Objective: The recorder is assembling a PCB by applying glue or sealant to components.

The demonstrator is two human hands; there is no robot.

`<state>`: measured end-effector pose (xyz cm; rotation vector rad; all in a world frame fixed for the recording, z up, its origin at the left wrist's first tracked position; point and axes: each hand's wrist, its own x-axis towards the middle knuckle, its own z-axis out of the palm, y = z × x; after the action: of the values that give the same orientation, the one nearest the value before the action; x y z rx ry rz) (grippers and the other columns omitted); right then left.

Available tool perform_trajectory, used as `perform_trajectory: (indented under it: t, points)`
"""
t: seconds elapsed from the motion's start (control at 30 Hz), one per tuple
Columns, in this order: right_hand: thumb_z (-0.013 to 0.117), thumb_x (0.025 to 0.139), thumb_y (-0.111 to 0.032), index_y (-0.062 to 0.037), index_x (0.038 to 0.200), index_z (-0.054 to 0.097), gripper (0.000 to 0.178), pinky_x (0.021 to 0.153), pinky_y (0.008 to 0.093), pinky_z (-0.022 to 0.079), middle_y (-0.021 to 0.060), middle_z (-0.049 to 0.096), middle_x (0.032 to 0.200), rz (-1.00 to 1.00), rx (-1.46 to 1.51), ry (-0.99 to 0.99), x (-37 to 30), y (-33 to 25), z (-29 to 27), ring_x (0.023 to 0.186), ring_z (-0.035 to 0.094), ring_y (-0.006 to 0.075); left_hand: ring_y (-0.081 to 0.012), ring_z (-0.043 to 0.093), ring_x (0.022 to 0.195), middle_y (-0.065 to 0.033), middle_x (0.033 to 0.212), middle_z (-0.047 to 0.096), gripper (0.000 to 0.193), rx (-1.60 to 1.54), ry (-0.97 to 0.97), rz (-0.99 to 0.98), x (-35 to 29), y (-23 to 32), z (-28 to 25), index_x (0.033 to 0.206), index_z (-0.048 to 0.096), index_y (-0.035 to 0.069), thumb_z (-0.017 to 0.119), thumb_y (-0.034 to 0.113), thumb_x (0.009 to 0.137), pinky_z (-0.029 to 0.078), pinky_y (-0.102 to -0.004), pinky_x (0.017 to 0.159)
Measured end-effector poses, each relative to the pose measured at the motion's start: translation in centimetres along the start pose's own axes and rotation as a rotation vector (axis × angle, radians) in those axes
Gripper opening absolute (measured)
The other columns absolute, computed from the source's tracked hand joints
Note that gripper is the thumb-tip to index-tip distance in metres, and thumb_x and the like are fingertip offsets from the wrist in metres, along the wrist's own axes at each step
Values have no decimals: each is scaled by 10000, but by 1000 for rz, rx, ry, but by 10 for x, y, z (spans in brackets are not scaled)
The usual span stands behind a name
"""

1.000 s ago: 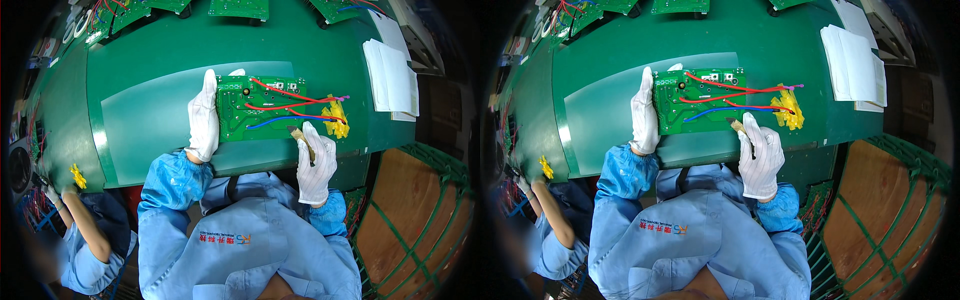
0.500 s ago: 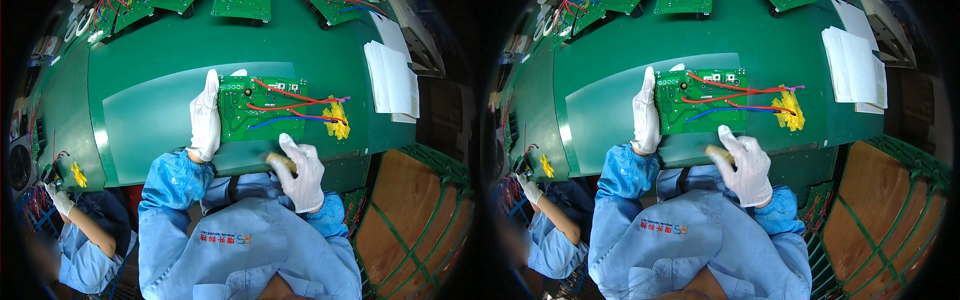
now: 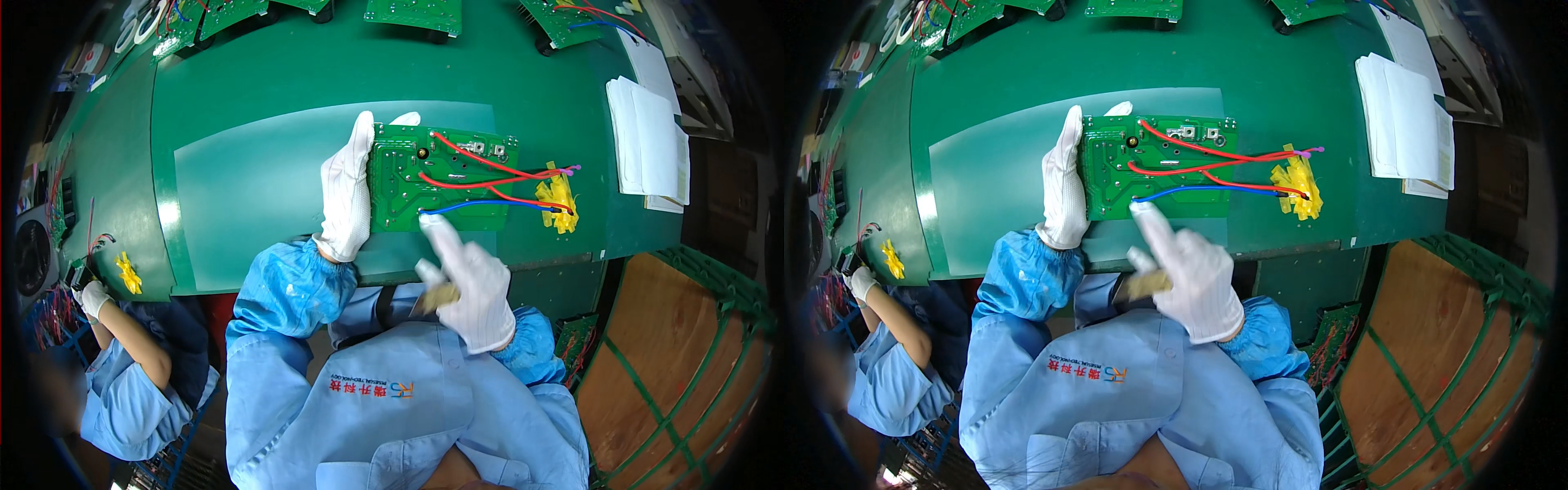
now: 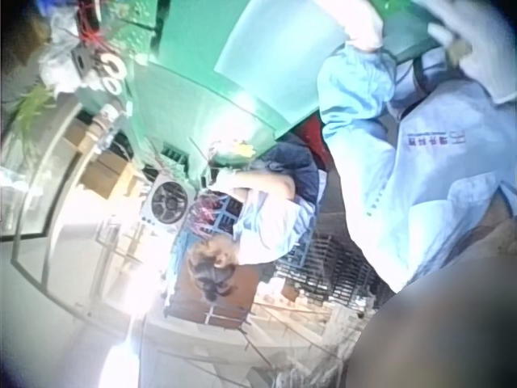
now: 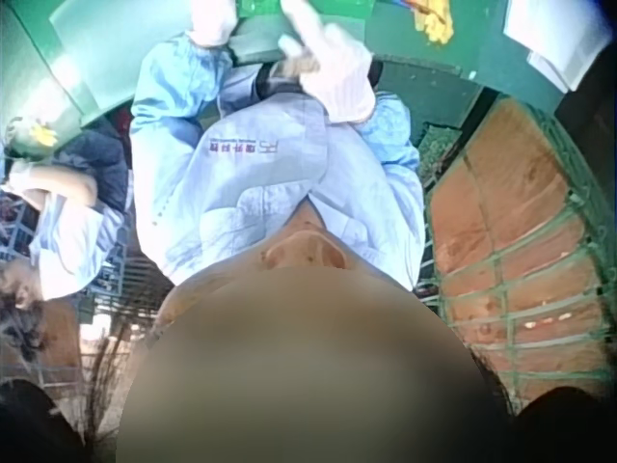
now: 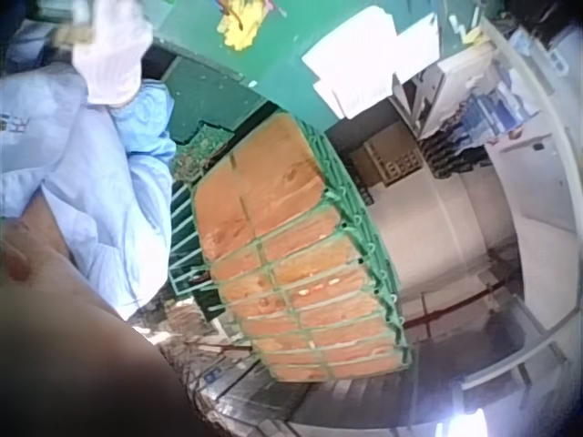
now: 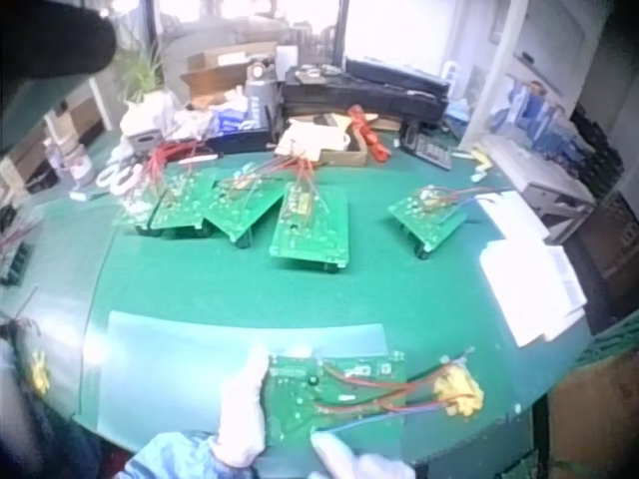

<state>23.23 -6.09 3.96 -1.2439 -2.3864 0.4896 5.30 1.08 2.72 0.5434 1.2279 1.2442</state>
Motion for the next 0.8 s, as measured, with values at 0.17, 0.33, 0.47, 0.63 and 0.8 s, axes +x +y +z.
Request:
perform_trajectory:
  t: [0.17,0.33,0.47,0.63,0.8]
  points:
    - [749,770,-164,-138,1270,667,507,530,343,456,24,462,718,-217,270,-169,-11,-10,0,611,564,194,-70,649,841,-65,1032,744,613,11,7,6,0,-2,-6,1237,711,35,404,535,1059,533,-226,788]
    - [654,901,18,-2,979,685,86,669,320,534,110,765,1007,44,526,-17,-11,12,6,649,658,209,-67,642,847,-61,1027,742,619,-7,-8,45,-1,-1,-2,1232,713,32,407,541,1057,526,-226,800]
    - [652,860,26,-13,998,681,146,709,353,559,102,764,992,93,523,3,-11,22,-5,755,699,276,-68,641,845,-59,1024,743,628,25,-11,47,0,-3,-7,1231,712,29,404,548,1056,527,-229,808]
    - [636,913,8,-6,960,677,64,698,335,542,100,765,961,206,469,75,-16,29,-14,731,689,264,-70,644,833,-65,1019,743,636,12,-7,31,-1,0,-4,1232,711,27,403,555,1053,531,-228,800]
    - [610,958,0,1,956,676,66,710,332,537,105,757,907,423,464,74,-13,28,-23,734,687,247,-77,653,836,-70,1014,744,636,-17,-8,32,-1,1,-3,1234,709,26,402,553,1053,536,-231,802]
